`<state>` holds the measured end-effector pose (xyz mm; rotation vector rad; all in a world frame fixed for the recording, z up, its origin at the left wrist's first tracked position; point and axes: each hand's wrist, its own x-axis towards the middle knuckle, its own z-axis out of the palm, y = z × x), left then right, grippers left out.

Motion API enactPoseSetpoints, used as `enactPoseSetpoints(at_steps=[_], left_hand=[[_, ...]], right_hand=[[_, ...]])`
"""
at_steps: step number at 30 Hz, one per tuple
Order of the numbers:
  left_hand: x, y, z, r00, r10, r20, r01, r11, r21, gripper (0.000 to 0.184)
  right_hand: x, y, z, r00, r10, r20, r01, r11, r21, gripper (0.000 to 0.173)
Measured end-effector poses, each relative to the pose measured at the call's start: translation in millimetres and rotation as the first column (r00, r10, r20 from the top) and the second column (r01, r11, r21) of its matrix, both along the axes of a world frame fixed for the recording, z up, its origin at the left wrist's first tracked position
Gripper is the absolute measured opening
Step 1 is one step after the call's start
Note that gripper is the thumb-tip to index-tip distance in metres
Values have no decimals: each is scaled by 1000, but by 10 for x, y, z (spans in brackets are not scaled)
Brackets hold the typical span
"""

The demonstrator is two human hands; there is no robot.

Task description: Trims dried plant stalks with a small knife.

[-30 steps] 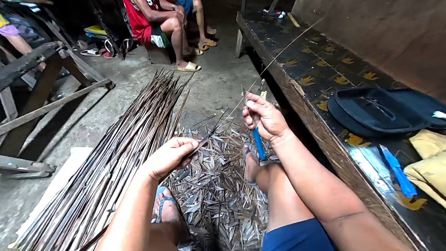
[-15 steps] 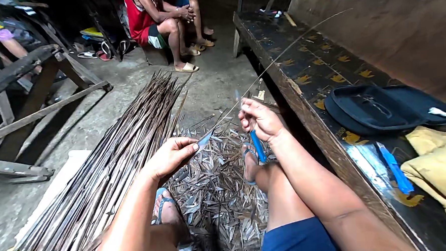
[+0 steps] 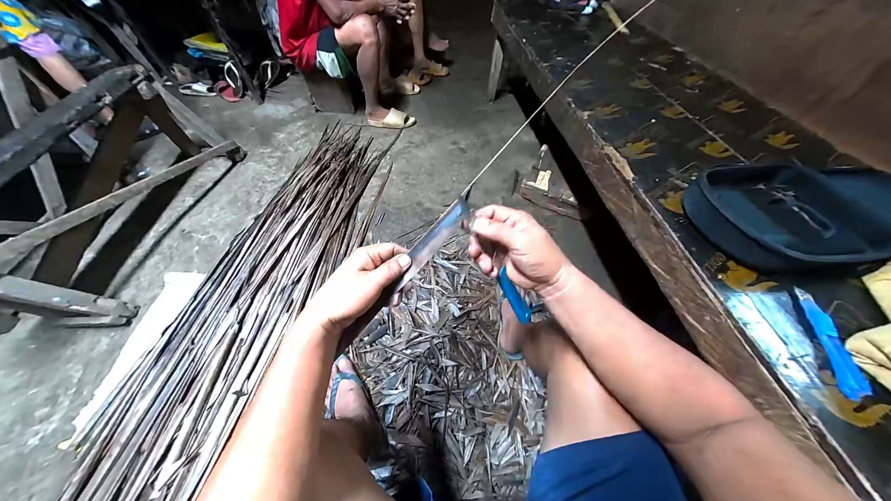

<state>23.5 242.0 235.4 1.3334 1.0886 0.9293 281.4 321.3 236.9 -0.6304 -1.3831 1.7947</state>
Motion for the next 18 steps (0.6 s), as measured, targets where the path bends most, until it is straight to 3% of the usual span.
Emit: enactPoseSetpoints(at_steps=[4,8,13,18], left_hand=[[51,-11,43,995,-41,88,39,999,16,23],[50,-42,84,981,-89,174,89,996,11,22],[5,-55,72,946,-171,276,181,983,-11,21],[12,-60,100,956,-147,252,156,988,-17,21]], right_hand=[[-165,-140,-66,973,230,37,-231,973,16,24],[-231,-199,-110,941,335,44,-337,939,73,19],[-195,-130,-86,951,303,68,-310,911,273,14],[-123,-51,-113,970,225,95,-244,906,345,12]])
